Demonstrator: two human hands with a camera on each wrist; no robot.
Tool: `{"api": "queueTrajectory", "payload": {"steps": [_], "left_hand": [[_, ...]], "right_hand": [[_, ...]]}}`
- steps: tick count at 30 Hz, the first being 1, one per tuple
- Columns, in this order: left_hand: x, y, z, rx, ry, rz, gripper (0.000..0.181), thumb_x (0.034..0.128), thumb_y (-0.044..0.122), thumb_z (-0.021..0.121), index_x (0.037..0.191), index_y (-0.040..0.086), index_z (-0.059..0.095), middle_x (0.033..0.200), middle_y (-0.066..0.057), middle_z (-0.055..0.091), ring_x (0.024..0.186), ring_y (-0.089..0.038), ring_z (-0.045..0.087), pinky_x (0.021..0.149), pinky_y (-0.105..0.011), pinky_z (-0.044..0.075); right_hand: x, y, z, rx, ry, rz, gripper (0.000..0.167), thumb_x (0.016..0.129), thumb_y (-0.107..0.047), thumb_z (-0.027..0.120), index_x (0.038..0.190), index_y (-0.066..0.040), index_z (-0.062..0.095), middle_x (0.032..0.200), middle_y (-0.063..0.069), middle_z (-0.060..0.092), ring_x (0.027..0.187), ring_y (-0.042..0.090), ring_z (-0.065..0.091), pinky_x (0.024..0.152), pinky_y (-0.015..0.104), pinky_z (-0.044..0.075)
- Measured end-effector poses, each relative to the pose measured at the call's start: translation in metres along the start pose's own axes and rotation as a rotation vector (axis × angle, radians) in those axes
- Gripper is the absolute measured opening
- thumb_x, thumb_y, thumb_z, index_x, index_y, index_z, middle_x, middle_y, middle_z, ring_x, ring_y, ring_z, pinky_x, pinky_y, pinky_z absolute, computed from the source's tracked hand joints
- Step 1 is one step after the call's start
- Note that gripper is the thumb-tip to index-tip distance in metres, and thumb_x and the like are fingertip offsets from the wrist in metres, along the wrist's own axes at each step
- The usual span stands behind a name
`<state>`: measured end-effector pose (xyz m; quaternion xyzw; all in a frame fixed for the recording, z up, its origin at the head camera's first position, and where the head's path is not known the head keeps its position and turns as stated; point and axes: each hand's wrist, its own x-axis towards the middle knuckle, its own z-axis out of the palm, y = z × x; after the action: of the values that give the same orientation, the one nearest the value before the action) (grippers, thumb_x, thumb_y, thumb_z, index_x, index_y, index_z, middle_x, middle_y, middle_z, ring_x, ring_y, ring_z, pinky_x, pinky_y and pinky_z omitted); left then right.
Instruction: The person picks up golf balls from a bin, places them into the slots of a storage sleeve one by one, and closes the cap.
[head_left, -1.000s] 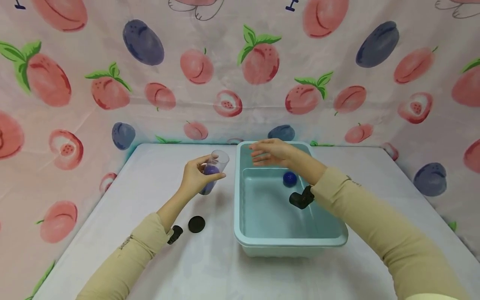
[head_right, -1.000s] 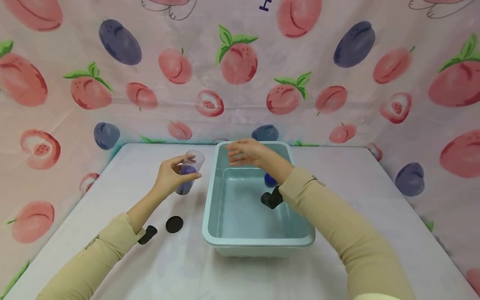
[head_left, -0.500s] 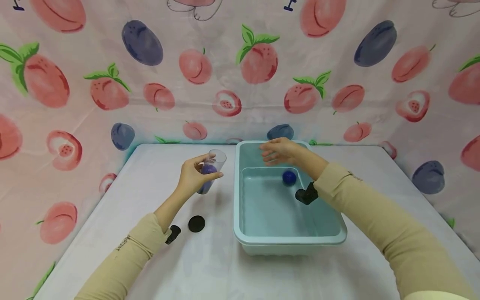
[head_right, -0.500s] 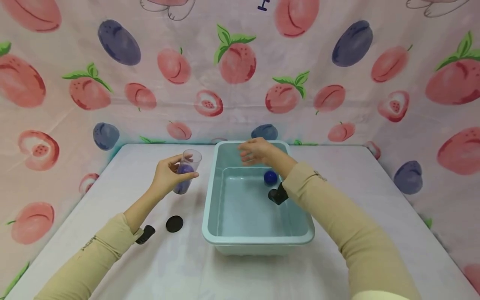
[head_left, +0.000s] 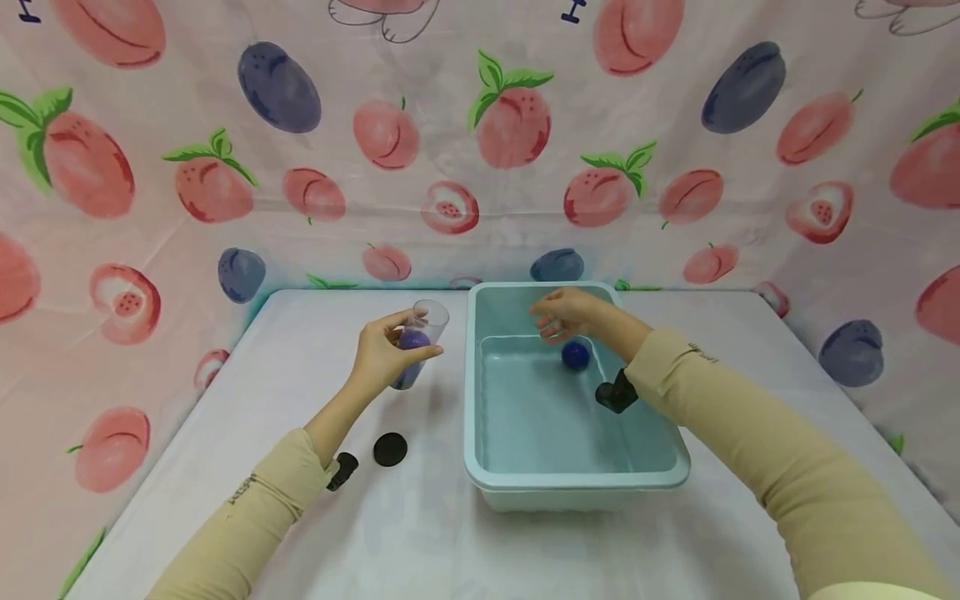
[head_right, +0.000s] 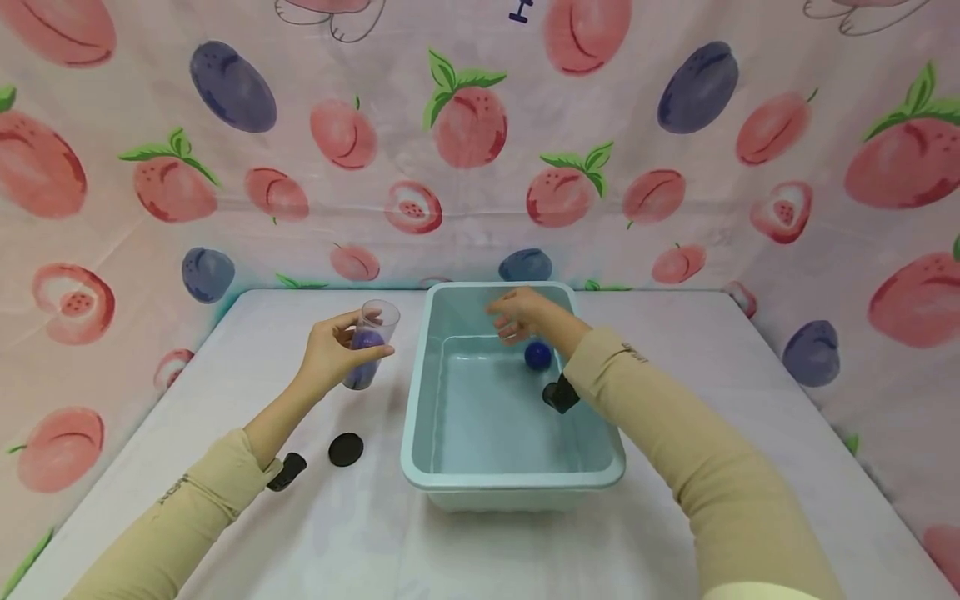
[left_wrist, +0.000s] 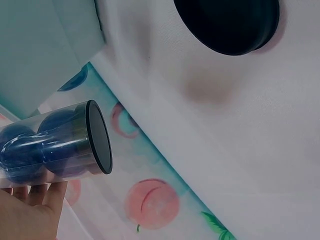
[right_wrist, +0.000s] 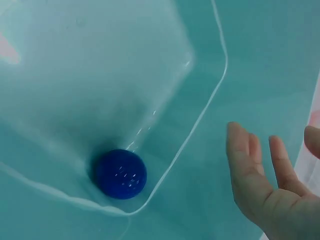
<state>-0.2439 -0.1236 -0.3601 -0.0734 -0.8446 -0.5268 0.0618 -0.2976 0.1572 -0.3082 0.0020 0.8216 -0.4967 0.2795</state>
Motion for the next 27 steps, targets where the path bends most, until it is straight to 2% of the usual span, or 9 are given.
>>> {"api": "queueTrajectory", "payload": {"steps": [2, 5, 7, 9, 13, 15, 18, 22, 27], "left_hand": [[0.0, 0.0, -0.001, 0.006, 0.001, 0.001, 0.056, 0.0714, 0.019, 0.082, 0.123, 0.012, 0.063, 0.126, -0.014, 0.06, 0.11, -0.037, 0.06, 0.093, -0.053, 0.048], [0.001, -0.001, -0.001, 0.015, -0.001, 0.001, 0.058, 0.0715, 0.02, 0.082, 0.125, 0.01, 0.061, 0.127, -0.014, 0.06, 0.11, -0.037, 0.06, 0.093, -0.054, 0.048], [0.001, -0.001, -0.001, 0.022, -0.002, -0.001, 0.059, 0.0717, 0.02, 0.082, 0.126, 0.011, 0.061, 0.128, -0.014, 0.059, 0.11, -0.037, 0.06, 0.092, -0.054, 0.048], [0.001, -0.001, -0.001, 0.023, -0.003, -0.003, 0.059, 0.0718, 0.02, 0.082, 0.126, 0.011, 0.06, 0.128, -0.014, 0.059, 0.11, -0.037, 0.06, 0.092, -0.054, 0.048], [0.002, -0.001, -0.001, 0.029, -0.002, 0.003, 0.059, 0.0721, 0.019, 0.082, 0.126, 0.011, 0.06, 0.129, -0.014, 0.059, 0.11, -0.037, 0.06, 0.092, -0.054, 0.048], [0.002, 0.0, -0.001, 0.032, 0.0, 0.001, 0.059, 0.072, 0.02, 0.082, 0.126, 0.011, 0.061, 0.128, -0.014, 0.059, 0.109, -0.037, 0.06, 0.092, -0.053, 0.048], [0.002, 0.0, 0.0, 0.035, -0.003, -0.001, 0.058, 0.072, 0.02, 0.082, 0.126, 0.012, 0.061, 0.128, -0.015, 0.059, 0.109, -0.037, 0.06, 0.092, -0.053, 0.048], [0.002, 0.0, 0.001, 0.03, -0.008, -0.007, 0.059, 0.0719, 0.02, 0.082, 0.126, 0.012, 0.061, 0.127, -0.014, 0.059, 0.11, -0.037, 0.06, 0.092, -0.054, 0.048], [0.003, 0.0, 0.001, 0.037, -0.003, -0.029, 0.061, 0.0718, 0.022, 0.082, 0.128, 0.013, 0.06, 0.129, -0.014, 0.058, 0.111, -0.036, 0.059, 0.093, -0.054, 0.048]], "right_hand": [[0.001, 0.001, -0.002, -0.023, -0.017, 0.014, 0.049, 0.1, -0.02, 0.042, 0.141, 0.006, 0.034, 0.107, 0.019, 0.058, 0.075, 0.013, 0.062, 0.1, 0.046, 0.045], [0.001, 0.001, -0.004, -0.032, -0.051, 0.039, 0.049, 0.101, -0.02, 0.04, 0.143, 0.004, 0.032, 0.132, 0.029, 0.046, 0.102, 0.029, 0.061, 0.104, 0.047, 0.041], [0.001, 0.001, -0.006, -0.036, -0.07, 0.056, 0.049, 0.101, -0.021, 0.039, 0.143, 0.004, 0.031, 0.139, 0.03, 0.039, 0.114, 0.035, 0.054, 0.106, 0.047, 0.039], [0.001, 0.001, -0.008, -0.037, -0.077, 0.073, 0.049, 0.101, -0.02, 0.039, 0.144, 0.003, 0.031, 0.14, 0.03, 0.037, 0.11, 0.035, 0.056, 0.106, 0.048, 0.039], [0.003, 0.002, -0.009, -0.077, -0.057, 0.118, 0.049, 0.1, -0.022, 0.042, 0.143, 0.001, 0.034, 0.136, 0.028, 0.04, 0.08, 0.018, 0.057, 0.101, 0.046, 0.044], [0.006, 0.003, -0.009, -0.096, -0.046, 0.134, 0.051, 0.099, -0.022, 0.043, 0.143, 0.001, 0.033, 0.134, 0.027, 0.04, 0.079, 0.019, 0.056, 0.099, 0.046, 0.046], [0.008, 0.005, -0.009, -0.107, -0.025, 0.153, 0.056, 0.099, -0.023, 0.045, 0.146, 0.001, 0.026, 0.137, 0.028, 0.038, 0.101, 0.031, 0.057, 0.1, 0.048, 0.045], [0.009, 0.007, -0.009, -0.101, -0.027, 0.187, 0.064, 0.098, -0.023, 0.046, 0.149, 0.001, 0.014, 0.146, 0.028, 0.028, 0.133, 0.044, 0.034, 0.107, 0.053, 0.035], [0.011, 0.008, -0.008, -0.163, -0.046, 0.22, 0.067, 0.099, -0.026, 0.043, 0.149, 0.002, 0.009, 0.152, 0.029, 0.018, 0.138, 0.048, 0.02, 0.11, 0.057, 0.028]]}}
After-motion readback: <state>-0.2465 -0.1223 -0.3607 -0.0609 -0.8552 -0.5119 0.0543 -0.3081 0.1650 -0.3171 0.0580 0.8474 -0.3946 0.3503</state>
